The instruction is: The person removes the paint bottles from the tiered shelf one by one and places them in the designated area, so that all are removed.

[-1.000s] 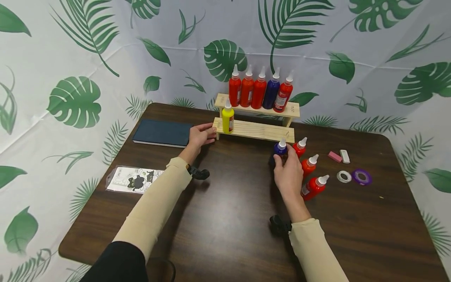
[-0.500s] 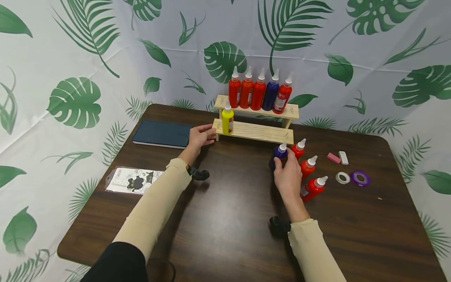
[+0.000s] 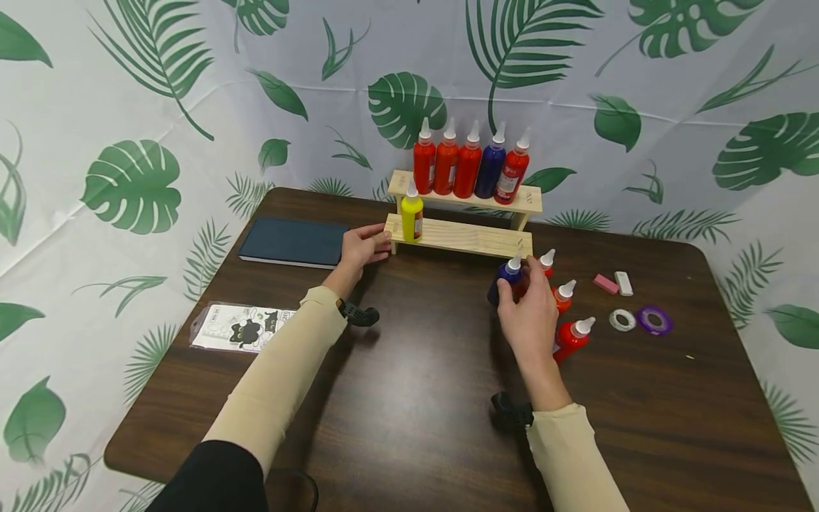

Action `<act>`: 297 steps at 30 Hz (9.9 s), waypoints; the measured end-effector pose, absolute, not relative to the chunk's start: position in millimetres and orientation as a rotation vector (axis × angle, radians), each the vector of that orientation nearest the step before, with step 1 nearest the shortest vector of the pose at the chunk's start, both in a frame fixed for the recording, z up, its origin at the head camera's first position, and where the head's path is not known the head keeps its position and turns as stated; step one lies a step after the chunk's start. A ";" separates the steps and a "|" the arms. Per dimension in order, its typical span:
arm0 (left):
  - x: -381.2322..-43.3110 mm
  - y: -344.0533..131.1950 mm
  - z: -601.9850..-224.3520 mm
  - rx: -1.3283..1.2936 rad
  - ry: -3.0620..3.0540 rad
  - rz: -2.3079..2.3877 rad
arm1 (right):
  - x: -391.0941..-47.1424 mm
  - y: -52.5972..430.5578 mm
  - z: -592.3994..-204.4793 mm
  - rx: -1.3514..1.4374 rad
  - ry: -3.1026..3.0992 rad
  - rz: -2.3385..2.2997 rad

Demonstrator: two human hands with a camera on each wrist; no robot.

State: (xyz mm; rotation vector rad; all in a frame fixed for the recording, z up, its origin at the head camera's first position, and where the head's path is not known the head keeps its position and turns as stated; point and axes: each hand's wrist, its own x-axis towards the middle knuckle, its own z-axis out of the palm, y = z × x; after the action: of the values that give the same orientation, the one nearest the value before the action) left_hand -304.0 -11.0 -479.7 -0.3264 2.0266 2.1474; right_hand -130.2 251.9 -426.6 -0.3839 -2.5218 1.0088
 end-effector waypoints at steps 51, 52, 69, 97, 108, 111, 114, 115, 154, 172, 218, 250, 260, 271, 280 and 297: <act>-302.9 -10.9 -479.4 -0.332 2.024 2.142 | -245.7 156.5 -437.8 -0.052 -2.547 1.392; -302.7 -10.7 -480.0 -0.328 2.028 2.147 | -240.0 159.6 -438.4 -0.057 -2.535 1.398; -300.1 -9.5 -480.2 -0.302 2.052 2.169 | -104.8 233.0 -473.8 -0.359 -2.553 1.248; -302.4 -8.7 -482.1 -0.309 2.044 2.160 | -92.3 258.1 -486.1 -0.540 -2.384 1.080; -301.7 -9.1 -481.2 -0.306 2.039 2.158 | -82.7 253.3 -452.7 -0.583 -2.418 1.145; -301.7 -9.3 -480.7 -0.305 2.037 2.158 | -80.2 251.1 -430.0 -0.533 -2.386 1.097; -301.4 -9.5 -480.1 -0.302 2.039 2.157 | -82.8 251.1 -403.9 -0.474 -2.356 1.048; -301.4 -10.1 -480.1 -0.304 2.040 2.158 | -85.3 251.2 -395.0 -0.446 -2.351 1.040; -305.3 -10.8 -479.6 -0.295 2.043 2.148 | -282.4 270.5 -331.0 -0.517 -2.664 1.089; -303.6 -11.6 -481.9 -0.298 2.038 2.143 | -192.2 265.3 -311.1 -0.332 -2.625 1.451; -305.5 -11.7 -482.3 -0.325 2.020 2.142 | -44.8 274.5 -439.3 -0.466 -2.756 0.922; -303.6 -13.5 -480.2 -0.289 2.004 2.175 | -131.4 234.8 -313.4 -0.186 -2.583 1.059; -304.1 -16.0 -481.4 -0.287 1.995 2.174 | -248.5 239.8 -315.5 -0.310 -2.713 1.149; -303.1 -13.1 -479.9 -0.284 2.000 2.173 | -300.3 254.8 -333.5 -0.287 -2.712 1.271; -302.9 -13.2 -480.1 -0.298 1.985 2.174 | -301.3 248.5 -335.7 -0.365 -2.685 1.207; -303.6 -13.2 -481.2 -0.286 1.984 2.175 | -219.1 234.7 -320.8 -0.270 -2.733 1.113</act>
State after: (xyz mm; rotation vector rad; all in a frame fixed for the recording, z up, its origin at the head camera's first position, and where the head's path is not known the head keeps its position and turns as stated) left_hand -303.6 -13.2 -481.2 -0.2857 1.9839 2.1747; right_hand -219.1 234.7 -320.8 -0.2697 -2.7335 1.1131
